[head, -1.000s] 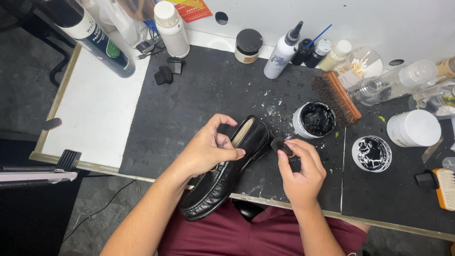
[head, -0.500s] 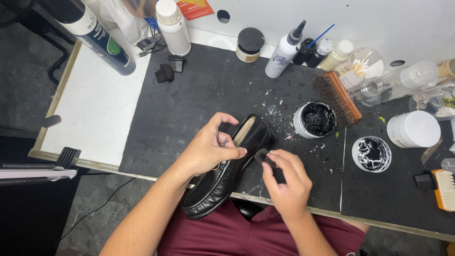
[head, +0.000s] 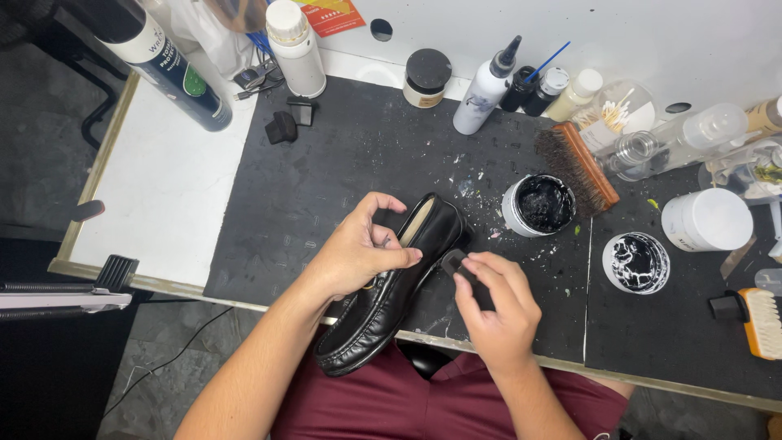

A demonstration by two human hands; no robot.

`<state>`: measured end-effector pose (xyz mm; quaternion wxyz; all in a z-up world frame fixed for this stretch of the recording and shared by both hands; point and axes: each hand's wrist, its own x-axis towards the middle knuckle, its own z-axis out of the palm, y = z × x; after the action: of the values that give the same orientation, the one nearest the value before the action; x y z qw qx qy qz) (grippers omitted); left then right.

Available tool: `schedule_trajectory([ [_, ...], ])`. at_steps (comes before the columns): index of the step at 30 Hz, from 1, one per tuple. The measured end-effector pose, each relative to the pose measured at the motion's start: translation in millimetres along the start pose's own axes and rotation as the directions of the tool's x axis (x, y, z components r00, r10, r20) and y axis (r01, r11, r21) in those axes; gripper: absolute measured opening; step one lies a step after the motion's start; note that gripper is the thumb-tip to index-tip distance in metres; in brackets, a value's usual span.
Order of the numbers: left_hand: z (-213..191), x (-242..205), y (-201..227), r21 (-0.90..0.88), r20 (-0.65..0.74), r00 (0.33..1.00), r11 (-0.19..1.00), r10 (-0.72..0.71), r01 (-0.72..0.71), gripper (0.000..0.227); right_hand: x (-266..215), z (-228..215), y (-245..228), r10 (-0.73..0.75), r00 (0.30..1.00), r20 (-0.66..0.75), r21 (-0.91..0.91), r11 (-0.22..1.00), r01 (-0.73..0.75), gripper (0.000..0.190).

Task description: The person applies black shoe polish to a black leather loafer using a small sponge applicator. They repeatedly dip the sponge into a container of polish and rub it onto the shoe's upper, toe, and heel areas, rotating the shoe to reach different sides.

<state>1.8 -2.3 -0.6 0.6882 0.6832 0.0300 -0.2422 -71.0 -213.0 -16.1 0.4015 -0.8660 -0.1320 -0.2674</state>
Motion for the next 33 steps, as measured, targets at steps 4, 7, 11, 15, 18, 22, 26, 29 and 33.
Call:
schedule_trajectory([
  [4, -0.7, 1.2, -4.3, -0.06, 0.015, 1.0, 0.998, 0.006, -0.005, 0.061, -2.4, 3.8, -6.1, -0.014, 0.999, 0.032, 0.009, 1.0, 0.014, 0.026],
  [7, 0.4, 3.9, -9.8, -0.043, 0.006, 1.0, 0.999, -0.004, 0.004, 0.054, -3.9, 5.1, -5.3, 0.009, 1.0, 0.0, -0.011, 1.0, -0.009, 0.025],
  [11, 0.5, 7.5, -17.0, 0.024, -0.027, 0.996, 0.996, 0.082, -0.082, 0.044, -8.7, 6.3, -6.3, -0.004, 0.998, 0.066, 0.058, 0.998, 0.0, 0.024],
  [15, -1.4, 10.4, -21.6, -0.037, -0.018, 0.99, 0.99, 0.138, -0.139, 0.041, -11.9, 4.4, -7.3, 0.053, 0.992, 0.114, 0.174, 0.982, -0.073, 0.024],
  [18, -0.6, 11.4, -23.0, -0.093, 0.001, 0.993, 0.988, 0.12, -0.12, 0.039, -8.3, 2.2, -4.1, 0.047, 0.998, 0.051, 0.113, 0.992, -0.053, 0.024],
  [22, 0.6, 12.1, -20.3, -0.098, 0.005, 0.995, 0.99, 0.1, -0.099, 0.04, -7.9, 1.6, -4.4, 0.028, 0.998, 0.055, 0.125, 0.992, -0.035, 0.024],
  [26, -2.5, 12.9, -20.2, -0.167, 0.017, 0.995, 0.981, 0.101, -0.097, 0.041, -17.7, 2.3, -8.8, 0.028, 0.99, 0.139, 0.236, 0.97, -0.06, 0.024],
  [29, -5.5, 15.8, -23.7, -0.224, 0.031, 0.993, 0.969, 0.112, -0.103, 0.043, -26.1, -0.1, -7.0, 0.046, 0.972, 0.232, 0.358, 0.925, -0.129, 0.024],
  [33, -7.2, 18.6, -30.3, -0.312, 0.066, 0.992, 0.946, 0.107, -0.081, 0.043, -27.6, -1.8, 1.2, 0.141, 0.931, 0.337, 0.584, 0.745, -0.324, 0.022],
])
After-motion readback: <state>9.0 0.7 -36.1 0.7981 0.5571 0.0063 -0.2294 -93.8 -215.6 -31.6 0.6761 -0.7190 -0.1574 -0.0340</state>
